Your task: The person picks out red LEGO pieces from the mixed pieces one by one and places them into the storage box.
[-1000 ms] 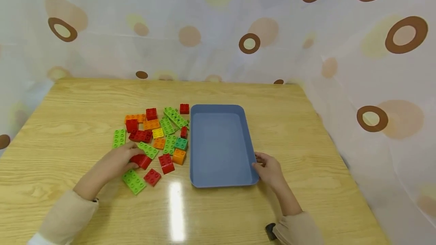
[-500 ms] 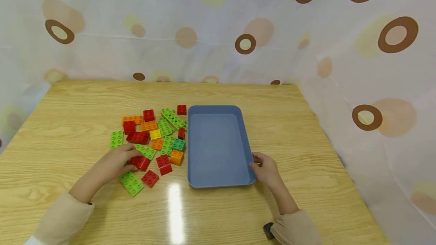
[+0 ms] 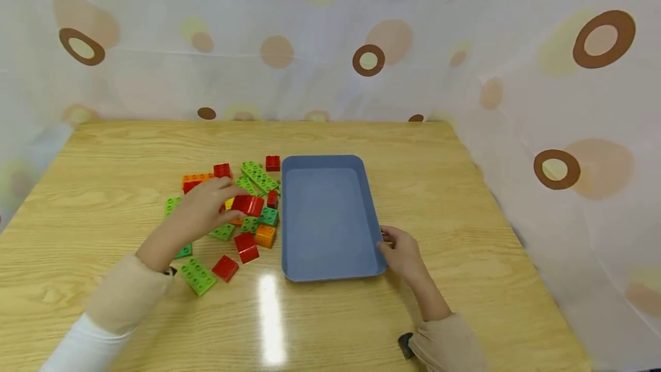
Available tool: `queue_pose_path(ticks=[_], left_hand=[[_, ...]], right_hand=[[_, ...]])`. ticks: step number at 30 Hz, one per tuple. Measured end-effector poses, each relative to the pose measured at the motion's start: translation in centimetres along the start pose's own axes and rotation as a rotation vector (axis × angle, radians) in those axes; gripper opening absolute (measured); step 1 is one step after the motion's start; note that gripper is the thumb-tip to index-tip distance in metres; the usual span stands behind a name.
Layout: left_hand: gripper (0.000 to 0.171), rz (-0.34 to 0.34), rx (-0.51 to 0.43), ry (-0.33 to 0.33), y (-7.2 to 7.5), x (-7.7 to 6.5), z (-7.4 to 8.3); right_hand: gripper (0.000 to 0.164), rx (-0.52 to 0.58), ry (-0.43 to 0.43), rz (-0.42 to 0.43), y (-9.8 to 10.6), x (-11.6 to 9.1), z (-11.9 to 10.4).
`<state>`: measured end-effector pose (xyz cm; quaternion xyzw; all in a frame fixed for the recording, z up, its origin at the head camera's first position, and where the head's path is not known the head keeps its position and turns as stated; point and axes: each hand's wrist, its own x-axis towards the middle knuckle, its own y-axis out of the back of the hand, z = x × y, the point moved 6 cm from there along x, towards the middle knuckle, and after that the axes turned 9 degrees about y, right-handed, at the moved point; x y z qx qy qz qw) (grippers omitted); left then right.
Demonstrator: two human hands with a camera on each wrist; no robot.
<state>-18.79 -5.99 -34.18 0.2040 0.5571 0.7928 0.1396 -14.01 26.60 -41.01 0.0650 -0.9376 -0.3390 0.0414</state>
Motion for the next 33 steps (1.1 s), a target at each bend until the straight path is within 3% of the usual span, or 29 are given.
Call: queue_pose_path(ticks=[7,13,20,29,33], left_hand=[[0.038,-0.029,0.064,-0.045,-2.5,6.7,3.4],[0.038,-0.084,0.204,-0.026,-6.2,9.8,4.1],[0.037,-0.151,0.273,-0.008,-8.6,10.5,3.9],[0.037,-0.211,0.291,0.022,-9.2,10.6,3.8],[0.039,-0.205,0.276,0.011,-9.1,10.5,3.9]], right_hand=[[0.035,-0.026,-0.002,0.0,-0.1,0.3,0.3],[0.034,-0.037,-0.015,0.014,0.0,0.3,0.3],[0.033,-0.039,-0.031,0.015,-0.1,-0.2,0.3],[0.032,-0.022,0.013,0.025,0.0,-0.1,0.2],[0.032,-0.008,0.012,0.029,0.2,-0.1,0.2]])
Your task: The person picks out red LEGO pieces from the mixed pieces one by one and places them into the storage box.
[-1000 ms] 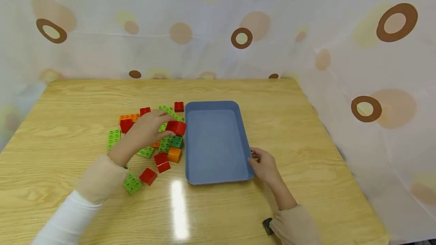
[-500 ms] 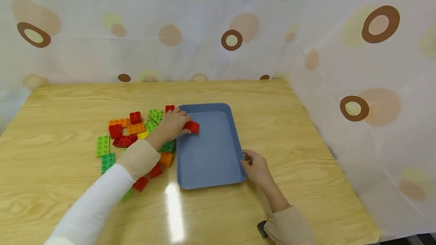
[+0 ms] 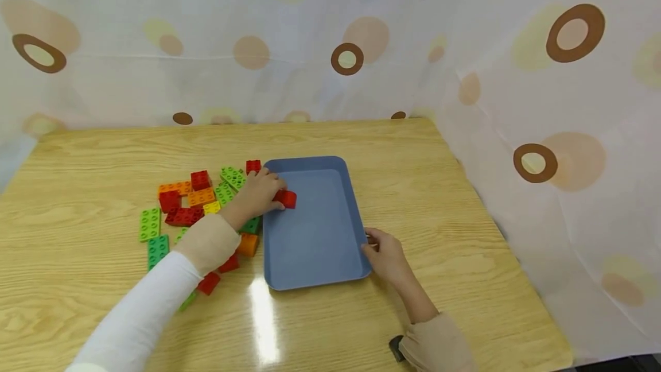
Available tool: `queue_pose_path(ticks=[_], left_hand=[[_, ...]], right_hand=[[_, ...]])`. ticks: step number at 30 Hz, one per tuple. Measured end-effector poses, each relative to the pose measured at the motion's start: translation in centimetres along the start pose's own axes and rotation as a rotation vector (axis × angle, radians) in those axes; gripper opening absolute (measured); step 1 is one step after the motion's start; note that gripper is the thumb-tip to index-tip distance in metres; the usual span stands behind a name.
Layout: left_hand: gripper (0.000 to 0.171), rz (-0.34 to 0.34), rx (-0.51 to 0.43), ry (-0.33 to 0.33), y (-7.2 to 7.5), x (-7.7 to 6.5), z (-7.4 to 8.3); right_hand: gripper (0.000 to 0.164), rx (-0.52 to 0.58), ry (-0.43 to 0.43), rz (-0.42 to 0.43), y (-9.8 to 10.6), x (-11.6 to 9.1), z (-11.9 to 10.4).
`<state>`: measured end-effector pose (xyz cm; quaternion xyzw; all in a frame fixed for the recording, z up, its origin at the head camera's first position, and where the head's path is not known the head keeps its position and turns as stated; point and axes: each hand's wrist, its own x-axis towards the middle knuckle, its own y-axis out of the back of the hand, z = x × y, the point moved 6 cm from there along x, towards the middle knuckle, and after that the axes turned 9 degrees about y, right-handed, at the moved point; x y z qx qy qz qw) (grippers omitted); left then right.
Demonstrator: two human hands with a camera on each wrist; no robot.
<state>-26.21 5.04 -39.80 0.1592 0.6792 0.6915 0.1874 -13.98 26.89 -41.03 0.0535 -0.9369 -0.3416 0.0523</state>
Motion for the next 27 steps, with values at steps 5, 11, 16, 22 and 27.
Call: queue_pose_path(ticks=[5,11,16,22,27], left_hand=[[0.039,0.064,-0.136,-0.008,1.7,-0.9,-0.8],[0.033,0.003,-0.279,-0.009,3.1,-1.9,-3.1],[0.034,-0.144,-0.302,-0.026,2.3,-3.1,-3.6],[0.033,-0.164,-0.31,-0.076,1.5,-3.9,-3.7],[0.034,-0.171,-0.337,-0.043,1.0,-3.9,-4.0]], right_hand=[[0.032,-0.011,-0.004,-0.009,0.1,0.0,0.1],[0.034,-0.037,-0.001,-0.018,0.2,-0.1,0.6],[0.035,-0.045,-0.011,-0.017,0.5,-0.3,0.6],[0.035,-0.033,-0.004,-0.024,0.3,-0.1,0.4],[0.034,-0.021,0.005,-0.029,-0.1,0.1,0.2]])
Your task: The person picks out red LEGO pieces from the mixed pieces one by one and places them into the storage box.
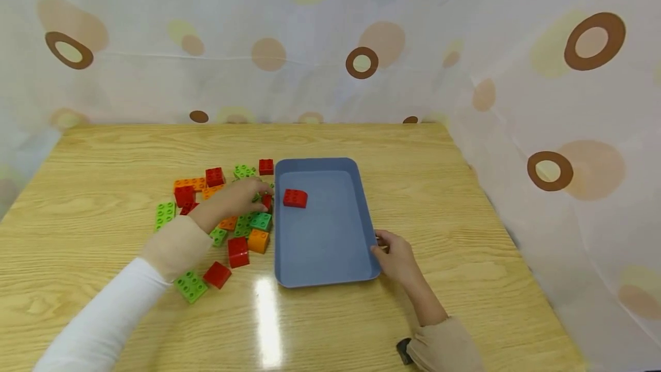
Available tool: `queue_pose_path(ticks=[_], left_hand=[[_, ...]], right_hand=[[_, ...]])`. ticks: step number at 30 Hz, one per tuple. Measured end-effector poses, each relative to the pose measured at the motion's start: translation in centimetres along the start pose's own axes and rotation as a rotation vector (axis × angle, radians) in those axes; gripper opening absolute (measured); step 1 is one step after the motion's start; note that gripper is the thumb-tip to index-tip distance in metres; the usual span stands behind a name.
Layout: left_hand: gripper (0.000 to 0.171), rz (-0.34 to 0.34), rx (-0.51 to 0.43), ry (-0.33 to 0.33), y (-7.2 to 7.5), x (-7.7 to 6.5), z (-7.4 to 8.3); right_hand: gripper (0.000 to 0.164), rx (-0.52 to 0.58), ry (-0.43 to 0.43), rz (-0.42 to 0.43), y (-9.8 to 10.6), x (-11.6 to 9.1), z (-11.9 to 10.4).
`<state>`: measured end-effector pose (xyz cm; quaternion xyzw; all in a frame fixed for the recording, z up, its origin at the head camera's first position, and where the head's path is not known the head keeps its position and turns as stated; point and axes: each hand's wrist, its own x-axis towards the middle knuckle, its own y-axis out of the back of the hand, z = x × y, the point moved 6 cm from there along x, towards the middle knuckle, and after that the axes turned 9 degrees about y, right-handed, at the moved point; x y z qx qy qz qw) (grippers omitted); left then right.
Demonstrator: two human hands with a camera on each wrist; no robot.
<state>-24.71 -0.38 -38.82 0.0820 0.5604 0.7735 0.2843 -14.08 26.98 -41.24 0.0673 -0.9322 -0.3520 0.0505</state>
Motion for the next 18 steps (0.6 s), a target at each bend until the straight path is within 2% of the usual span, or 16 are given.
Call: queue_pose_path(ticks=[4,7,13,16,18], left_hand=[[0.034,-0.009,-0.019,-0.004,-0.3,0.1,-0.2],[0.034,-0.004,-0.022,0.008,0.0,-0.1,-0.5],[0.035,0.061,-0.079,0.071,2.4,-0.6,-0.5],[0.034,0.12,-0.099,0.012,3.2,-0.6,0.6],[0.035,0.137,-0.116,-0.036,3.2,-0.5,1.5]], right_hand=[[0.034,0.002,-0.008,-0.006,-0.1,-0.1,0.1],[0.034,0.004,-0.006,-0.014,-0.2,-0.1,0.0],[0.035,0.019,-0.005,-0.02,-0.1,0.1,-0.2],[0.035,0.022,-0.009,-0.012,0.0,0.0,-0.1],[0.035,0.025,-0.014,-0.009,0.0,-0.1,-0.1]])
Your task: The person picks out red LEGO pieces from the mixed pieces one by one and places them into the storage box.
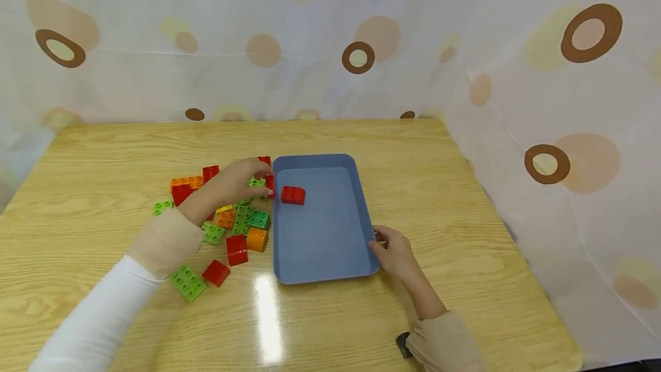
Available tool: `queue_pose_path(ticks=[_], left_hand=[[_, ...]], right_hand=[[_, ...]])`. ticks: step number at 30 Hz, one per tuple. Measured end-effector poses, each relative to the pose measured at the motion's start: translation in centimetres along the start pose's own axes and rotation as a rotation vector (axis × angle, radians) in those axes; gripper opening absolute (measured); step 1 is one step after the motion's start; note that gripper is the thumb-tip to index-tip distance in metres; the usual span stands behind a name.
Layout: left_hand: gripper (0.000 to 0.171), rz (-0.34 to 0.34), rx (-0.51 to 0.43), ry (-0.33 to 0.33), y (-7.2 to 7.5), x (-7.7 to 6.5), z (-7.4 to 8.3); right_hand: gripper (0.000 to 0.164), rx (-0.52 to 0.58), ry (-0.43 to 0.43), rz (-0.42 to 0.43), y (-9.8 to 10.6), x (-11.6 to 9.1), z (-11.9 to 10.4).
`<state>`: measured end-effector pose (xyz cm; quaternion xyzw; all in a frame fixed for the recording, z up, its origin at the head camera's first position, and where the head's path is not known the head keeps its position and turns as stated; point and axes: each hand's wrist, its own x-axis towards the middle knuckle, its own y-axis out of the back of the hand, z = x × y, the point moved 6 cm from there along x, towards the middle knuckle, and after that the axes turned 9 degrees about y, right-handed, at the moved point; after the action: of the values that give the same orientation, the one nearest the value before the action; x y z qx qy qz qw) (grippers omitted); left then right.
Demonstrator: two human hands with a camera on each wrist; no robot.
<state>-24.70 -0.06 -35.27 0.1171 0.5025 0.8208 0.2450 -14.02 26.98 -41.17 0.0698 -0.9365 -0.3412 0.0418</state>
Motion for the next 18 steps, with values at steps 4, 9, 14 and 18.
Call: queue_pose_path(ticks=[4,9,14,18], left_hand=[[0.035,-0.027,-0.024,-0.082,-1.4,0.2,1.7],[0.033,-0.052,0.048,-0.133,-3.5,0.3,2.5],[0.033,-0.046,0.125,-0.14,-4.6,0.2,2.3],[0.032,-0.014,0.125,-0.127,-4.8,0.1,1.9]], right_hand=[[0.034,-0.004,-0.005,0.001,0.1,0.0,0.1],[0.034,-0.003,-0.005,0.001,0.0,0.1,0.2],[0.034,0.008,-0.011,-0.007,-0.2,0.1,0.4],[0.035,0.006,-0.002,-0.009,-0.1,0.1,0.4]])
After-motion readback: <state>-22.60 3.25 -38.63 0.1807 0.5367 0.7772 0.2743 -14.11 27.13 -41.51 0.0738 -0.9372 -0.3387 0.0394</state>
